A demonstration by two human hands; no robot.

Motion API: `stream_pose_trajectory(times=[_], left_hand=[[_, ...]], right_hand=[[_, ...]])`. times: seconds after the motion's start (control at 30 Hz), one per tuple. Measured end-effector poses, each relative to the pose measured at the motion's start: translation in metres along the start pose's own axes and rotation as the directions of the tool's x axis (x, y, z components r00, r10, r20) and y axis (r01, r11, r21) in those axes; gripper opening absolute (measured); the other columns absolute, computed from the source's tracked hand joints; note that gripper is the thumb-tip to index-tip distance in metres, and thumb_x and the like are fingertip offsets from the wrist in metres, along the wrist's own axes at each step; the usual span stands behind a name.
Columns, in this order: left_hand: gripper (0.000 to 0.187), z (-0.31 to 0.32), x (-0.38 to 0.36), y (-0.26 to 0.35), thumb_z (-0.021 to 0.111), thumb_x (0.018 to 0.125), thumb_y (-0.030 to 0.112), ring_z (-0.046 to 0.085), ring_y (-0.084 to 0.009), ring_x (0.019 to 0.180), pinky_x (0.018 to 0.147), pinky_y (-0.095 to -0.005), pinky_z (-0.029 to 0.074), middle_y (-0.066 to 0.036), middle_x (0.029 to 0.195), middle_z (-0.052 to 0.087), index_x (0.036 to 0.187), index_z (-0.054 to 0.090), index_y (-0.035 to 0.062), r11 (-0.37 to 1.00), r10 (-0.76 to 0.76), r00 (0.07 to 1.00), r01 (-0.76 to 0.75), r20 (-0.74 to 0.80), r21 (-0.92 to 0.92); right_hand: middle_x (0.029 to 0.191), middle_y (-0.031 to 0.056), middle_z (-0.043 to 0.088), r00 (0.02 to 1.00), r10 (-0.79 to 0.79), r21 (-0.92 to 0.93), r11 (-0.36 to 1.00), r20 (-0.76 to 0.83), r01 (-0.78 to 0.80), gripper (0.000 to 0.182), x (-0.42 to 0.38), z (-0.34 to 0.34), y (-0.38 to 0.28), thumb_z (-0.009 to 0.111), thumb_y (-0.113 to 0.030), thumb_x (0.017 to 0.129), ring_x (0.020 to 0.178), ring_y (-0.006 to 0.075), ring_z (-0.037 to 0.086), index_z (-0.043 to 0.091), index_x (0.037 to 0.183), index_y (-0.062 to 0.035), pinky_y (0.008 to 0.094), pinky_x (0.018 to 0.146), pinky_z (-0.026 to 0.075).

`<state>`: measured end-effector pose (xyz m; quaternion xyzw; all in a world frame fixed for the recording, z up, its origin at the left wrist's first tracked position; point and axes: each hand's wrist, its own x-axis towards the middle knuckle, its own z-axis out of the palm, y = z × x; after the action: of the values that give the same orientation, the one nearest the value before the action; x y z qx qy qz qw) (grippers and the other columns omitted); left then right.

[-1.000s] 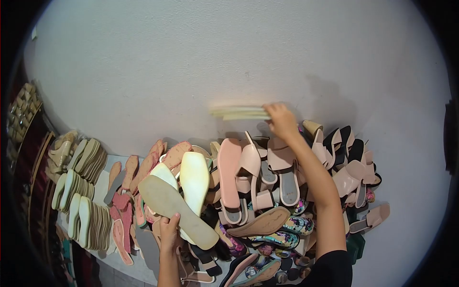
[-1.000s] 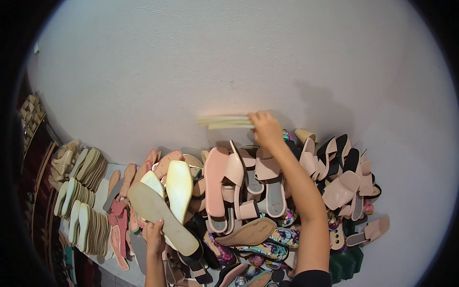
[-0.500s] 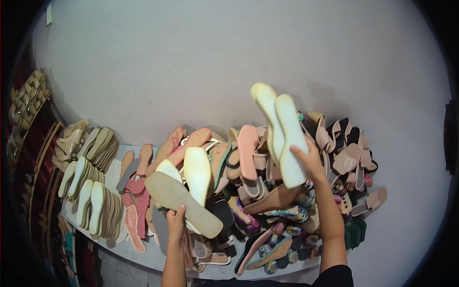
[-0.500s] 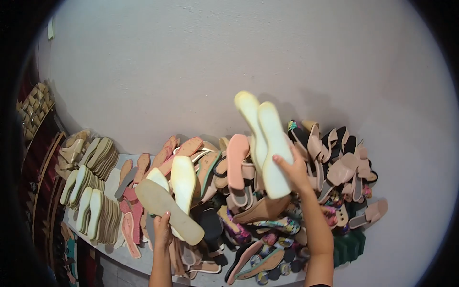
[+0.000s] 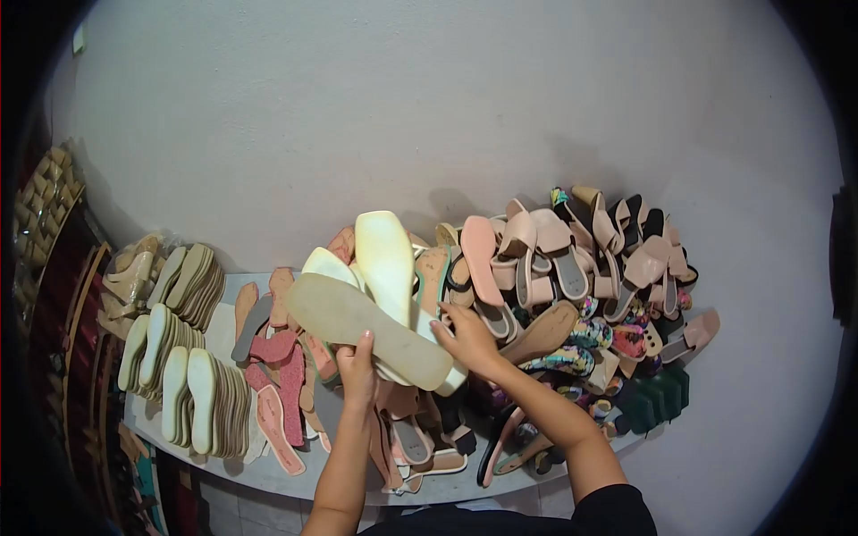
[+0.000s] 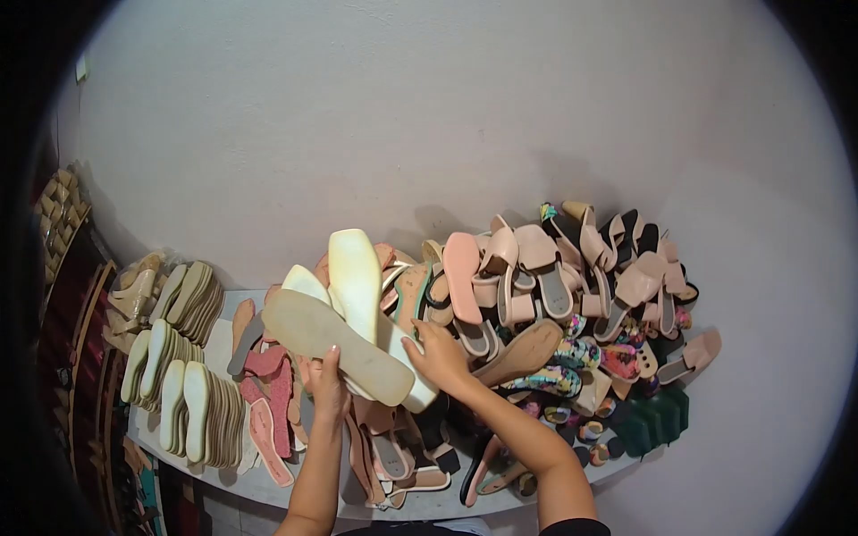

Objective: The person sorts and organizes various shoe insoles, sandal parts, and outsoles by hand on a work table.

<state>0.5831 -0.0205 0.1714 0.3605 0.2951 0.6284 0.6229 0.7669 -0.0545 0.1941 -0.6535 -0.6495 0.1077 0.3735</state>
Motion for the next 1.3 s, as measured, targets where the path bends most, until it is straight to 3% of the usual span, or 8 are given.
stream_pose_trajectory(times=[0.07,0.23,0.37,0.43,0.7,0.87,0.97,1.3], left_hand=[[0.029,0.02,0.009,-0.003,0.054,0.084,0.016,0.052,-0.0138,0.09,0.081,-0.0268,0.041,-0.008,0.1,0.055,0.103,0.049,-0.0053,1.0,-0.016,0.999,0.016,0.031,-0.007],[0.029,0.066,0.044,-0.018,0.055,0.084,0.016,0.052,-0.0129,0.089,0.081,-0.0263,0.041,-0.008,0.1,0.055,0.102,0.05,-0.0064,0.998,0.0,1.0,-0.001,0.029,0.066],[0.028,0.107,0.066,-0.036,0.059,0.082,0.017,0.053,-0.012,0.078,0.072,-0.0244,0.042,-0.008,0.09,0.058,0.096,0.055,-0.0063,1.0,-0.021,1.0,0.021,-0.018,0.007],[0.028,0.116,0.074,-0.041,0.06,0.082,0.018,0.054,-0.0121,0.077,0.07,-0.0241,0.043,-0.007,0.088,0.059,0.095,0.056,-0.0063,0.994,-0.076,0.997,0.075,0.011,0.074],[0.028,0.125,0.093,-0.072,0.059,0.082,0.016,0.055,-0.0141,0.081,0.073,-0.0256,0.044,-0.01,0.092,0.06,0.098,0.055,-0.0059,0.961,-0.092,0.995,0.097,-0.031,0.259],[0.026,0.14,0.1,-0.076,0.058,0.082,0.015,0.055,-0.0136,0.08,0.072,-0.0248,0.043,-0.01,0.092,0.059,0.097,0.055,-0.0054,0.94,-0.15,0.988,0.151,-0.029,0.307],[0.021,0.151,0.106,-0.067,0.058,0.082,0.014,0.053,-0.0113,0.076,0.067,-0.0236,0.042,-0.007,0.087,0.059,0.093,0.055,-0.0035,0.921,-0.183,0.982,0.189,-0.05,0.34],[0.025,0.162,0.11,-0.08,0.059,0.082,0.016,0.053,-0.0114,0.076,0.068,-0.0244,0.042,-0.007,0.087,0.059,0.096,0.054,-0.0039,0.878,-0.183,0.98,0.198,-0.077,0.435]], right_hand=[[0.094,0.0178,0.058,0.961,-0.178,-0.055,0.984,-0.213,0.17,0.03,0.019,-0.025,0.024,0.056,-0.018,0.077,0.09,0.0339,0.054,0.056,0.101,-0.0002,0.0373,0.082,0.042],[0.089,0.0194,0.058,0.832,0.076,0.099,0.995,-0.55,-0.025,0.025,0.114,-0.126,0.102,0.046,-0.018,0.086,0.081,0.0297,0.057,0.054,0.098,0.0024,0.0353,0.072,0.044],[0.1,0.0231,0.056,0.956,0.283,-0.096,0.953,-0.072,-0.289,0.039,0.161,-0.136,0.163,0.048,-0.028,0.084,0.094,0.0352,0.055,0.048,0.113,-0.0008,0.0392,0.077,0.044],[0.103,0.0238,0.055,0.997,-0.052,-0.183,0.982,-0.051,0.042,0.051,0.145,-0.099,0.17,0.048,-0.03,0.082,0.091,0.0382,0.055,0.038,0.124,-0.0015,0.0424,0.078,0.044],[0.088,0.0229,0.06,0.933,-0.014,-0.379,0.911,0.36,0.16,0.051,0.161,-0.111,0.141,0.049,-0.027,0.08,0.076,0.0372,0.059,0.038,0.122,-0.0003,0.0454,0.066,0.048],[0.079,0.0187,0.062,0.942,0.094,0.013,0.995,0.323,-0.103,0.018,0.213,-0.134,0.205,0.053,-0.012,0.072,0.076,0.0333,0.06,0.063,0.085,-0.0039,0.0414,0.068,0.048],[0.085,0.0182,0.062,0.969,0.058,-0.549,0.831,0.239,0.086,0.024,0.232,-0.149,0.244,0.049,-0.009,0.075,0.076,0.0322,0.061,0.061,0.095,-0.0021,0.0398,0.068,0.048],[0.083,0.0163,0.062,0.917,0.073,-0.651,0.726,0.392,0.221,0.016,0.249,-0.085,0.28,0.054,-0.007,0.069,0.078,0.0309,0.061,0.063,0.081,-0.0042,0.0392,0.066,0.05]])
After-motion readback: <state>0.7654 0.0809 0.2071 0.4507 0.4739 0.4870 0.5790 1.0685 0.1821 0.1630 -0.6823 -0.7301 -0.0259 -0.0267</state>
